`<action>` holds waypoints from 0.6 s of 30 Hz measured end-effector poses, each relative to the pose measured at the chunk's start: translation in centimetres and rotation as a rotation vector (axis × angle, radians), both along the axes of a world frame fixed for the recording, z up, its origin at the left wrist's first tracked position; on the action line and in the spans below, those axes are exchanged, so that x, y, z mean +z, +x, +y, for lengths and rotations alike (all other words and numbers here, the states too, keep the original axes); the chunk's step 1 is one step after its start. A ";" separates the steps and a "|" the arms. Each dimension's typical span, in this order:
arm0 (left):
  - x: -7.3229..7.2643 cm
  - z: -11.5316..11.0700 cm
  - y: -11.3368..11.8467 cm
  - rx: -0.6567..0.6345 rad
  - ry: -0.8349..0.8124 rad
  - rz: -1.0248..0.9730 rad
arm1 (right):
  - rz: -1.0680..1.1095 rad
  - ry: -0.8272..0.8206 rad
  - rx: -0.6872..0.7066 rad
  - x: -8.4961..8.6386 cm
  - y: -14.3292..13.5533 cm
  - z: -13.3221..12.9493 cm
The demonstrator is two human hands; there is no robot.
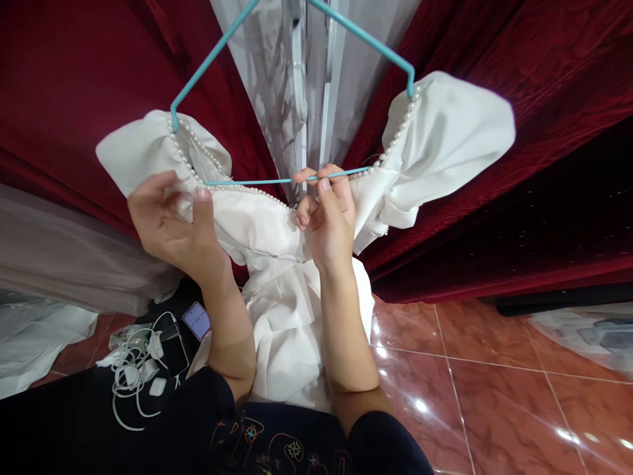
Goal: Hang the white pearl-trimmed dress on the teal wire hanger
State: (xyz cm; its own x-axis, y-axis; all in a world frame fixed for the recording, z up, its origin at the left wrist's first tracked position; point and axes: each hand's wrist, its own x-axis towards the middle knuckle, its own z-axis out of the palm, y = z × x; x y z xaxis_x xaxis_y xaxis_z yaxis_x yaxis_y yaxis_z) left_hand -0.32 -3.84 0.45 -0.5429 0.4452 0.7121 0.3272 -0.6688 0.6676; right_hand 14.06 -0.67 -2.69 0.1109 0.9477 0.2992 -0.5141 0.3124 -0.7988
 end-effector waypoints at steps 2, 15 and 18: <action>0.6 0.9 -0.6 0.079 0.028 0.118 | -0.011 -0.012 0.001 0.1 0.0 0.0; 4.1 9.0 -7.8 -0.038 -0.017 0.087 | -0.087 0.003 -0.097 0.5 -0.4 -0.3; 3.7 9.5 -9.8 0.057 -0.117 -0.065 | -0.096 0.036 -0.102 0.3 -0.6 -0.3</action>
